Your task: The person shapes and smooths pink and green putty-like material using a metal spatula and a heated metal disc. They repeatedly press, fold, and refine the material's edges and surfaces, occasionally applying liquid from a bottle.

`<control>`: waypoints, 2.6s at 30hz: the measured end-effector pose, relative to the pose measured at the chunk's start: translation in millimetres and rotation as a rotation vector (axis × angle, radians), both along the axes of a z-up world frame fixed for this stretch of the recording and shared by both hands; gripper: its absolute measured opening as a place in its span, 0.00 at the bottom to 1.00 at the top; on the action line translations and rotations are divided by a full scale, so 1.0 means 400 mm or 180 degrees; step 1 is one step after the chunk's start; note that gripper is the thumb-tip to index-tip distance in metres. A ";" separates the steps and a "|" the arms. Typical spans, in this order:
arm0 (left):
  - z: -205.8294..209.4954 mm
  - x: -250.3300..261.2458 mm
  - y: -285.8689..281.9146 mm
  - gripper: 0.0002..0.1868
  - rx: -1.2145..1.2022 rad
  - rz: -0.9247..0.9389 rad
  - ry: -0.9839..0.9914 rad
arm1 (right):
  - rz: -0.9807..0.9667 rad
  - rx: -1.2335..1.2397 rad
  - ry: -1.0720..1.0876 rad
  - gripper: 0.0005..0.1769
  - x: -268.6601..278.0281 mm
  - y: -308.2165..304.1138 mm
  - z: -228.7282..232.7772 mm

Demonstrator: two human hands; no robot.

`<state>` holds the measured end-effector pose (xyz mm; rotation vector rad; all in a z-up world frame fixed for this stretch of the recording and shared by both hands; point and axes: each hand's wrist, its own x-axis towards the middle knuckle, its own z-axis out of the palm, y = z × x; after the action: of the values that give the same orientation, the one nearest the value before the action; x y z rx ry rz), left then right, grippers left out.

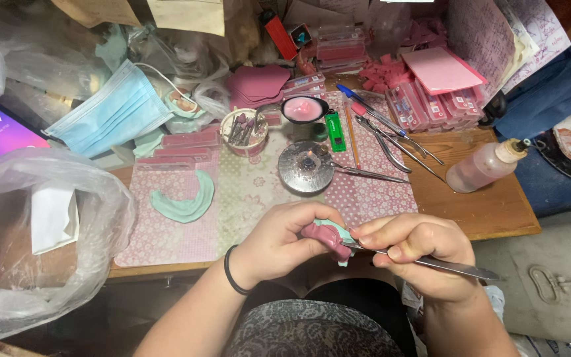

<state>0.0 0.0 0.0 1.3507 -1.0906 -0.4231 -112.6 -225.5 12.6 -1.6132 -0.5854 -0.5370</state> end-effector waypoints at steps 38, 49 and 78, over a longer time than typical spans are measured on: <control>-0.023 -0.025 -0.019 0.15 0.0005 0.1896 -0.1790 | -0.1455 -0.0834 -0.0774 0.12 -0.021 0.146 -0.039; -0.009 -0.022 -0.025 0.18 0.0118 0.1385 -0.1732 | -0.0762 0.0732 0.0917 0.20 -0.046 0.011 -0.141; -0.006 -0.011 -0.013 0.08 0.0069 0.0852 -0.0943 | -0.2525 -0.0288 -0.0382 0.21 -0.105 -0.102 -0.040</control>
<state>-4.3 -5.2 -2.5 1.5880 -1.1257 -0.0375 -154.6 -266.5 -3.3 -1.8857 -0.0250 -1.2065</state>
